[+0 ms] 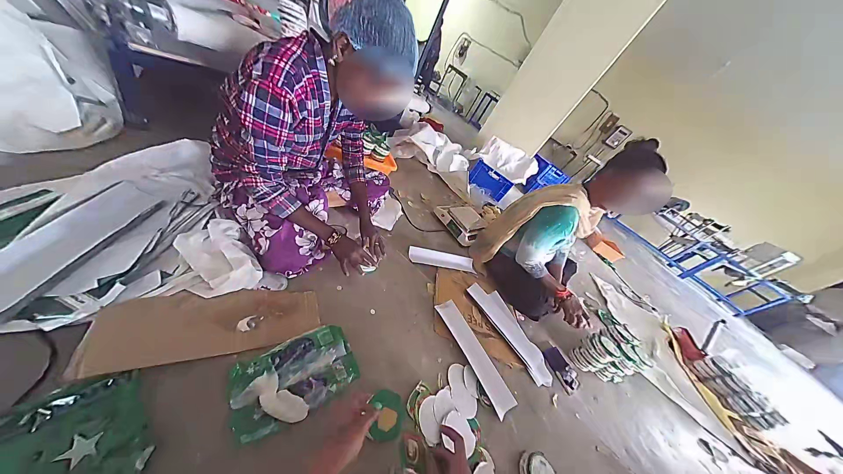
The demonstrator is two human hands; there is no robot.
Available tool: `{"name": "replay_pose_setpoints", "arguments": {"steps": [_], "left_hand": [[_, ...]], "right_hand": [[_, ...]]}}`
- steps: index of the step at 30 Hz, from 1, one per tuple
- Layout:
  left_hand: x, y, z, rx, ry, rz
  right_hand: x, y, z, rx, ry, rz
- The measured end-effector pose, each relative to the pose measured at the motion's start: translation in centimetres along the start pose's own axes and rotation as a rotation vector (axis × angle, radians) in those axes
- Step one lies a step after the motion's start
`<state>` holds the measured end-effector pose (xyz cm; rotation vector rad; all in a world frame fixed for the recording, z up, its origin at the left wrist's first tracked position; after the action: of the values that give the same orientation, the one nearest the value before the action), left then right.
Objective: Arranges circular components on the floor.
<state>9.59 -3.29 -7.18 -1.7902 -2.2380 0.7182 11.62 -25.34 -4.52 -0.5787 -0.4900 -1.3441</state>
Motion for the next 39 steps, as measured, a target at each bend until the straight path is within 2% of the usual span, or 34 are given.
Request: {"name": "replay_pose_setpoints", "arguments": {"steps": [2, 4, 8, 14, 18, 23, 27, 30, 31, 36, 39], "left_hand": [[-2.7, -0.2, 1.5, 0.086, 0.089, 0.199], [-3.4, -0.3, 2.2, 0.111, 0.144, 0.234], [-1.9, 0.9, 2.7, 0.090, 0.153, 0.018], [-0.9, 3.4, 2.2, -0.022, 0.277, -0.199], [-0.4, 4.8, 1.6, -0.063, 0.387, -0.253], [-0.8, 6.1, 2.2, -0.043, 0.560, -0.218], [-1.9, 6.0, 2.0, -0.229, 0.764, -0.255], [-4.5, 5.6, 1.8, -0.365, 0.915, -0.190], [-5.7, 5.5, 2.2, -0.364, 0.961, -0.138], [-8.2, 5.3, 5.5, -0.157, 1.238, 0.107], [-8.4, 5.1, 6.3, -0.243, 1.258, 0.042]], "right_hand": [[0.2, -0.3, 1.1, -0.063, 0.160, 0.064], [-0.2, 0.0, 0.8, -0.103, 0.209, 0.092], [-1.9, 2.1, -1.2, -0.202, 0.255, 0.100], [-4.7, 7.3, -2.3, -0.180, 0.224, 0.058], [-5.7, 9.6, -2.2, -0.176, 0.113, 0.091], [-6.0, 10.1, -2.3, -0.188, -0.021, 0.125], [-6.0, 10.1, -2.5, -0.178, -0.078, 0.140], [-6.1, 10.3, -2.5, -0.158, -0.070, 0.136], [-6.1, 10.3, -2.5, -0.156, -0.069, 0.139], [-6.0, 10.1, -2.5, -0.146, -0.115, 0.160], [-5.6, 10.1, -3.1, -0.184, -0.079, 0.159]]}}
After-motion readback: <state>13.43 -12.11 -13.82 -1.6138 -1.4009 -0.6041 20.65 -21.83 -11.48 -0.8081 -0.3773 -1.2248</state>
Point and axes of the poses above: each hand's wrist, its own y-axis towards the middle knuckle, its own x-axis out of the back of the hand, z = x × y, the point moved 7 cm from there along y, towards the middle knuckle, and after that the axes turned 6 degrees about x, right-handed, at the moved point
